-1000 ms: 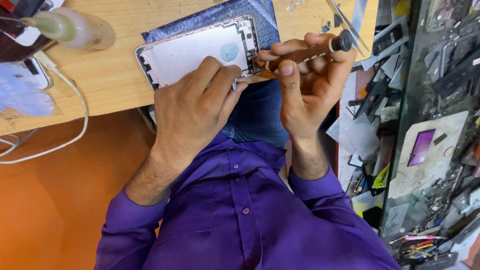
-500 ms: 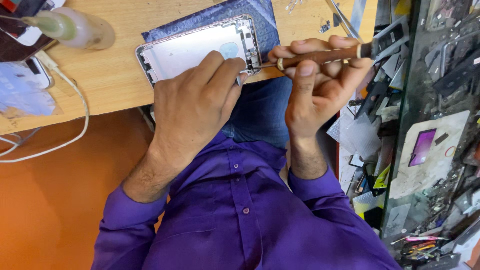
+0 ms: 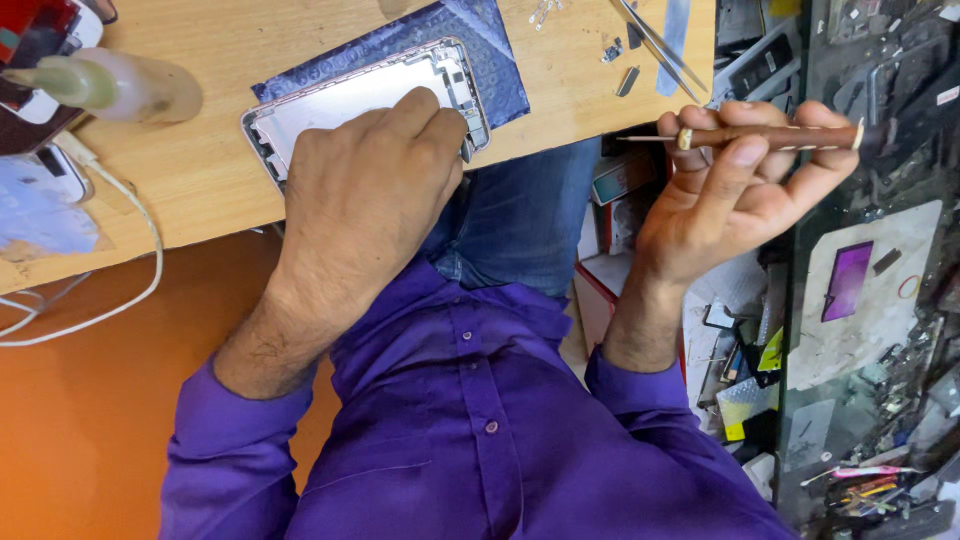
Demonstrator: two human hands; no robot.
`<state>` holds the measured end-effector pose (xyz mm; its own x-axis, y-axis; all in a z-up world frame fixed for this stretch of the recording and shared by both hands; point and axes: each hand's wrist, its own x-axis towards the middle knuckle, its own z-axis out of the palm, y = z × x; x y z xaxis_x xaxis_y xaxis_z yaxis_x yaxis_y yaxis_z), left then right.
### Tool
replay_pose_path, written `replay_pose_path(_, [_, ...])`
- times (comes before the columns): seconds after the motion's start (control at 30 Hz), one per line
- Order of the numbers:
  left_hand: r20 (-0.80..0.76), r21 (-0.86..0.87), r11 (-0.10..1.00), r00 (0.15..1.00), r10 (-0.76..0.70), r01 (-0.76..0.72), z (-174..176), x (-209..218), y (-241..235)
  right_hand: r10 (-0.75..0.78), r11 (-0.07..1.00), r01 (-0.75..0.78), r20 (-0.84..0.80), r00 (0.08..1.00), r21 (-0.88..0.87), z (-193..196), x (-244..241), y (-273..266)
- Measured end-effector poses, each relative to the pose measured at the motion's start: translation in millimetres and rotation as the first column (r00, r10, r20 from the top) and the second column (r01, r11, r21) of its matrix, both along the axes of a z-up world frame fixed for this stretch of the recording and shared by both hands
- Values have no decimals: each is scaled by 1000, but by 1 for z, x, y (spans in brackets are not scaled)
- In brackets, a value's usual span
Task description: The person cleans the inside of a disassembled smartphone chassis with a cotton swab, then uses a screwdriver to remove screws from the frame. They then use a metal spudger to pry and remove adhesive strips from the chassis edges. Finally, they place a purple back cover onto the chassis.
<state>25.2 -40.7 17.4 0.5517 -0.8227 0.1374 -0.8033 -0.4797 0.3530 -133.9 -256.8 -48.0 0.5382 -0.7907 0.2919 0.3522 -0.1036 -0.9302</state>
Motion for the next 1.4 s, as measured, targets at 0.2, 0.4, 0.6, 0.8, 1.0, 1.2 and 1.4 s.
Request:
replay_pose_path(0.2, [71,-4,1000,997,-8,8,-1,3,-5,-34,997,31,37,999,74,-2,-10,-9])
replay_pose_path(0.4, [-388,-329,936,922,-10,-128,11,-20,1,122,991,-115,-115,986,64,2,-18,21])
replay_pose_path(0.6, [-776,-390,873,615,-140,-294,8,-59,-4,267,825,-370,-283,921,-428,6,-19,50])
replay_pose_path(0.8, [-833,-327,869,548,-79,-371,-4,-65,-3,154,646,-268,-222,963,-715,14,-6,41])
replay_pose_path(1.0, [-854,-352,852,506,-122,-388,-13,-69,-9,85,560,-245,-239,967,-791,14,-7,32])
replay_pose_path(1.2, [-663,-310,874,744,83,-374,-5,-64,-3,-173,623,-308,-511,842,-719,26,12,-21])
replay_pose_path(1.4, [-244,-225,922,934,261,-316,1,-48,7,-183,555,-488,-671,719,-674,41,26,-50])
